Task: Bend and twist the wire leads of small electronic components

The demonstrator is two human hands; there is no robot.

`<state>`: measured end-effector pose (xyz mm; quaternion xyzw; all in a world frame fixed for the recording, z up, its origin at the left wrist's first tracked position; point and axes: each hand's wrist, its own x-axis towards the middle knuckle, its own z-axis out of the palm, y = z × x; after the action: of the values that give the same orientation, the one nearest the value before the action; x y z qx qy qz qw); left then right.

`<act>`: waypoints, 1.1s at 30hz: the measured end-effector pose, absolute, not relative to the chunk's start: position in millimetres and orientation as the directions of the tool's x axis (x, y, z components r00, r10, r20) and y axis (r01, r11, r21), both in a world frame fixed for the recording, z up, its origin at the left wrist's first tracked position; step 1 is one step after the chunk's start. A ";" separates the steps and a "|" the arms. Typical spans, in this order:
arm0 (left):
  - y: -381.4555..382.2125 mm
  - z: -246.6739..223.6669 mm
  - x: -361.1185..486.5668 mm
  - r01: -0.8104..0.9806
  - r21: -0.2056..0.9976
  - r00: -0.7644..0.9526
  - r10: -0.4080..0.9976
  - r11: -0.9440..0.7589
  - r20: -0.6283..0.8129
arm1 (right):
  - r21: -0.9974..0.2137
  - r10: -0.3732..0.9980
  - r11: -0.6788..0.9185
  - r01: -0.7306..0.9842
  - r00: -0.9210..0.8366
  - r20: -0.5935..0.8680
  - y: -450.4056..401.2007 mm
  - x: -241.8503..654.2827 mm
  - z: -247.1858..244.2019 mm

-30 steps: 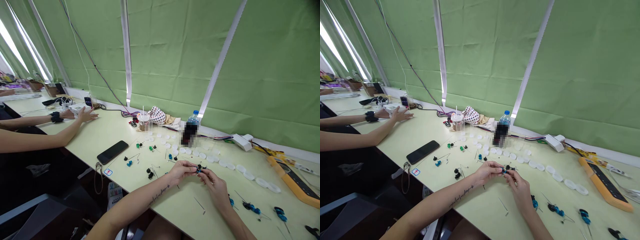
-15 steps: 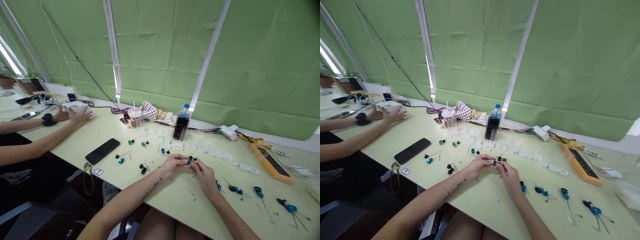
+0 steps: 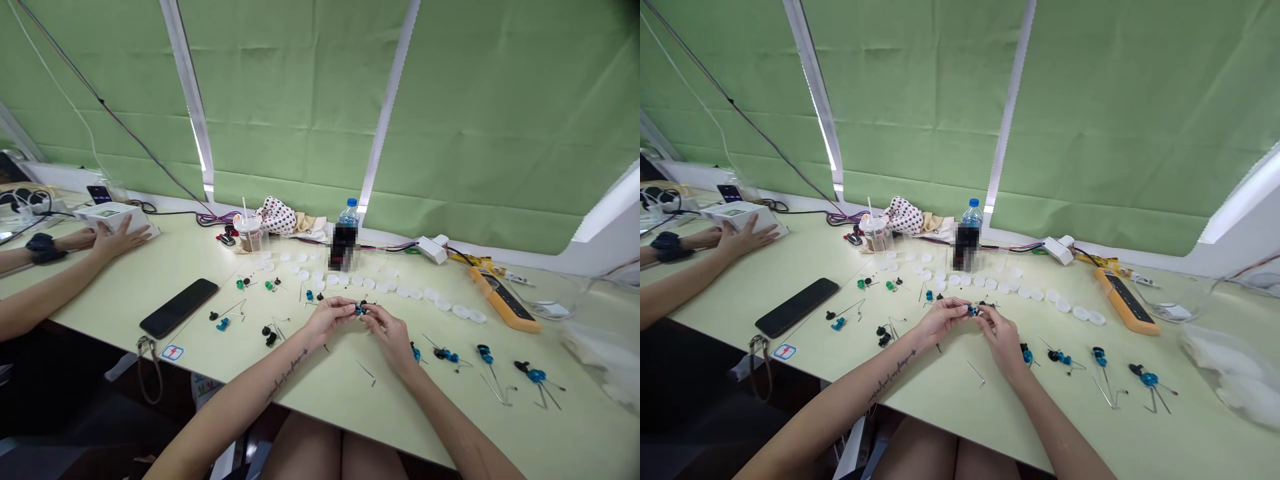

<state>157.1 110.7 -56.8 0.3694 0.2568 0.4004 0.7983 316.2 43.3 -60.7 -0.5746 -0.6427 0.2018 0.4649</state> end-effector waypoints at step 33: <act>112.0 -63.0 158.1 -0.454 0.793 0.572 0.815 0.407 -0.091 | -0.810 0.919 0.280 0.516 0.100 0.381 42.6 315.2 -62.4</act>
<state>158.1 112.0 -63.0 0.3749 0.2410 0.3947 0.8035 315.2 42.6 -62.4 -0.5626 -0.6377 0.2086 0.4831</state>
